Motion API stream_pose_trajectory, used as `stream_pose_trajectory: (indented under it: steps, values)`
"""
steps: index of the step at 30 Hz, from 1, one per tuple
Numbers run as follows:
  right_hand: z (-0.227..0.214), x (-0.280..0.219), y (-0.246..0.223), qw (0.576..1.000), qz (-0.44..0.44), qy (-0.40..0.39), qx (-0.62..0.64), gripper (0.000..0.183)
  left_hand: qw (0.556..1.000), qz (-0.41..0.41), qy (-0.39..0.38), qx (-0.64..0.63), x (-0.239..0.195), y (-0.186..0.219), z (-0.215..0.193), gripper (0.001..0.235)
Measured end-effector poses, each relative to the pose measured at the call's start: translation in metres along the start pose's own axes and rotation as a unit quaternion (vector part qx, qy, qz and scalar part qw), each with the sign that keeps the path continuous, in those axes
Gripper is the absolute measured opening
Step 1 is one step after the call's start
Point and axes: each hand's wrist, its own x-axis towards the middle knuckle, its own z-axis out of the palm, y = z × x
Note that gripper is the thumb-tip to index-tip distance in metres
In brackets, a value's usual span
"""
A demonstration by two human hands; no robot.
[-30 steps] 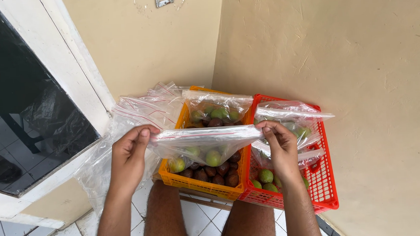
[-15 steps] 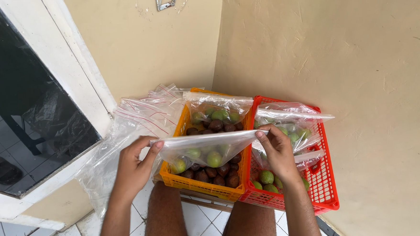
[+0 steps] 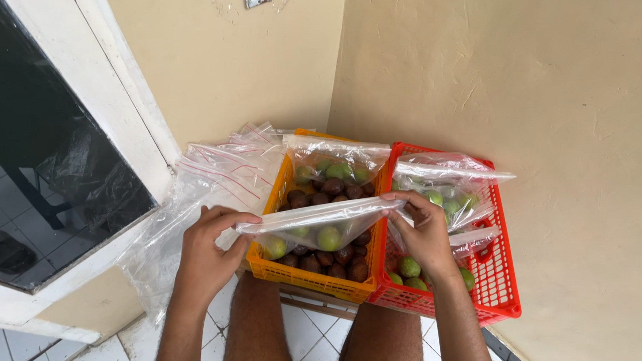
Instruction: The person packs brown and green fruits from two plastic crates into a clear zip-top bag. They open the bag, place several fruits inside, seal the bag, and set it aside.
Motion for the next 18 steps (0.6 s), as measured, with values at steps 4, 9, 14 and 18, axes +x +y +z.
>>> stream_pose_trajectory:
  steps: [4, 9, 14, 18]
  values:
    - [0.0, 0.003, 0.013, 0.996, -0.029, 0.005, -0.084, 0.01, 0.995, 0.02, 0.008, 0.093, 0.0, -0.001, 0.005, 0.016]
    - [0.005, -0.002, 0.031, 0.999, 0.025, -0.005, -0.019, 0.015, 0.996, -0.064, -0.029, -0.05, -0.006, 0.013, 0.013, 0.022]
    - [0.015, 0.0, 0.026, 0.998, 0.066, -0.006, 0.003, 0.026, 0.993, -0.081, -0.026, -0.078, -0.006, -0.011, 0.022, 0.021]
    - [0.015, -0.009, 0.022, 0.996, 0.064, -0.031, 0.054, 0.018, 0.996, -0.052, -0.044, -0.064, -0.009, -0.022, 0.017, 0.022]
